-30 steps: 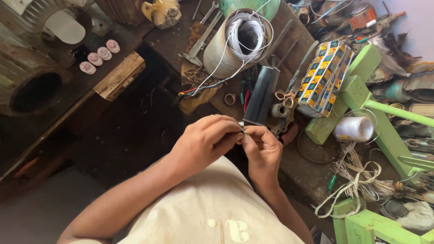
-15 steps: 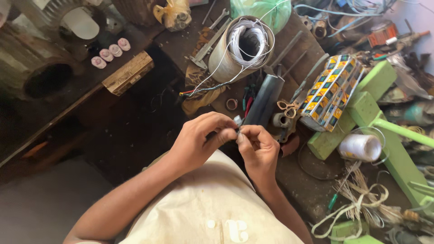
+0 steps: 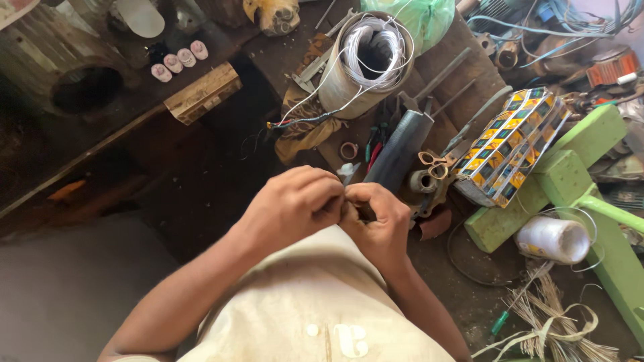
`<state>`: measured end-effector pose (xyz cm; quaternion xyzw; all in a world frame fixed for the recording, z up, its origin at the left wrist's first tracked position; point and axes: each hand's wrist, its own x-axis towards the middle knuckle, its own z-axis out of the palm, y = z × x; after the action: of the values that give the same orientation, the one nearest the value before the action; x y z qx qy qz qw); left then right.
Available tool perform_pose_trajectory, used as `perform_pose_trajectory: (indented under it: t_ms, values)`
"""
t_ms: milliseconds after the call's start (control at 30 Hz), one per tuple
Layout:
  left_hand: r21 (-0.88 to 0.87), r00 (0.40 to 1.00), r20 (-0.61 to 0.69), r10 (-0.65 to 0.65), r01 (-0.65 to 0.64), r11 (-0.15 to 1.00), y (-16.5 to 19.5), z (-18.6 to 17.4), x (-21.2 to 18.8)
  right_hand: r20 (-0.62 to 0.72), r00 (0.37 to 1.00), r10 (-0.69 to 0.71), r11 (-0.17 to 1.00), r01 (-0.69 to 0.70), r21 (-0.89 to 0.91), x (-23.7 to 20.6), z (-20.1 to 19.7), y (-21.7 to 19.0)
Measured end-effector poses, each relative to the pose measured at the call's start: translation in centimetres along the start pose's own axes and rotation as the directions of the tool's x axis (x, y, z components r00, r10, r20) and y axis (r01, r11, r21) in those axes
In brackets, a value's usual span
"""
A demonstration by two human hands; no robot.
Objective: The person strips the insulation from the ends of several colored wires using pliers and a knife. They then wrap the exposed wire ends with white insulating tape and black electrical tape. The person works at a cluttered workbench in a workshop.
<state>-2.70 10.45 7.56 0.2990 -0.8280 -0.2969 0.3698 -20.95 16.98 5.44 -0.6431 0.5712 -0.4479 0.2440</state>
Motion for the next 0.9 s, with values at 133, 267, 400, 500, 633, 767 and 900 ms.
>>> perform_pose_trajectory:
  t_ms: [133, 267, 400, 500, 633, 767, 900]
  values:
    - [-0.273, 0.936, 0.116, -0.333, 0.352, 0.895, -0.2, 0.8, -0.2, 0.022, 0.997, 0.076, 0.993, -0.077, 0.089, -0.5, -0.6, 0.0]
    - [-0.425, 0.912, 0.101, -0.397, 0.4, 0.812, 0.3, 2.1, -1.0, 0.048, 0.973, 0.228, 0.946, -0.233, 0.225, -0.7, -1.4, 0.6]
    - [-0.446, 0.911, 0.068, -0.407, 0.393, 0.804, 0.2, 3.5, -1.8, 0.068, 0.981, 0.183, 0.958, -0.193, 0.213, -1.7, -1.8, 1.8]
    - [-0.583, 0.859, 0.172, -0.482, 0.483, 0.653, -0.5, 3.9, -2.5, 0.087, 0.986, 0.144, 0.985, -0.152, 0.086, -2.6, -2.3, 3.2]
    - [-0.795, 0.771, 0.185, -0.609, 0.482, 0.369, -1.6, 2.9, -2.4, 0.259, 0.936, 0.239, 0.892, -0.317, 0.323, -3.1, -4.8, 5.3]
    - [-0.524, 0.833, 0.127, -0.539, 0.518, 0.677, -1.2, 1.0, -2.6, 0.305, 0.903, 0.303, 0.922, -0.358, 0.145, -2.6, -6.6, 5.5]
    - [-0.194, 0.941, 0.056, -0.332, 0.337, 0.921, 0.7, 1.2, -2.3, -0.005, 0.976, -0.216, 0.948, 0.209, -0.239, -1.4, -4.8, 3.6]
